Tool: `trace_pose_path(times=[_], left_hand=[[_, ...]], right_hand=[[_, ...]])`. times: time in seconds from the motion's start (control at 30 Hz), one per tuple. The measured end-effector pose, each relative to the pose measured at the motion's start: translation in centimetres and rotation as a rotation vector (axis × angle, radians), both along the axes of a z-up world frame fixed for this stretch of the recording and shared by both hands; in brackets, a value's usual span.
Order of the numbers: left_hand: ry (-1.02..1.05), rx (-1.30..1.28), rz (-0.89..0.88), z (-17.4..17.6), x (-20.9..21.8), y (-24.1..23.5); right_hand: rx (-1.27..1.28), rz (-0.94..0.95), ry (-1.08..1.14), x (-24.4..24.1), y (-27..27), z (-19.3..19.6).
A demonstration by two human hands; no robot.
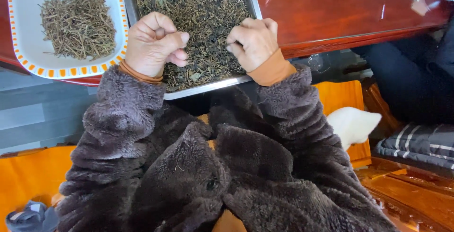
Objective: Sorting dried tea leaves by hand to remove stems and impurities into a separate container.
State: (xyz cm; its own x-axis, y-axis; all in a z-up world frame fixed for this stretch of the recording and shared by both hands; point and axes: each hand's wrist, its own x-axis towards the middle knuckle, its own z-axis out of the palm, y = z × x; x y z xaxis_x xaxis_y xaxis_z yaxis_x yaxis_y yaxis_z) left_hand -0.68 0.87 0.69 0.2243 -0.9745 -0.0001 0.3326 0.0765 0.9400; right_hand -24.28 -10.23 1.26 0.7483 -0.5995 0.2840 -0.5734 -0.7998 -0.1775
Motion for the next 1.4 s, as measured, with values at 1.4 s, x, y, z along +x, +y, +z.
trace_pose_path(times=[1.4], left_hand=[[0.103,-0.039,-0.006,-2.9,0.7,-1.1]], right_hand=[[0.863,0.298,-0.699,1.0,-2.7,0.3]])
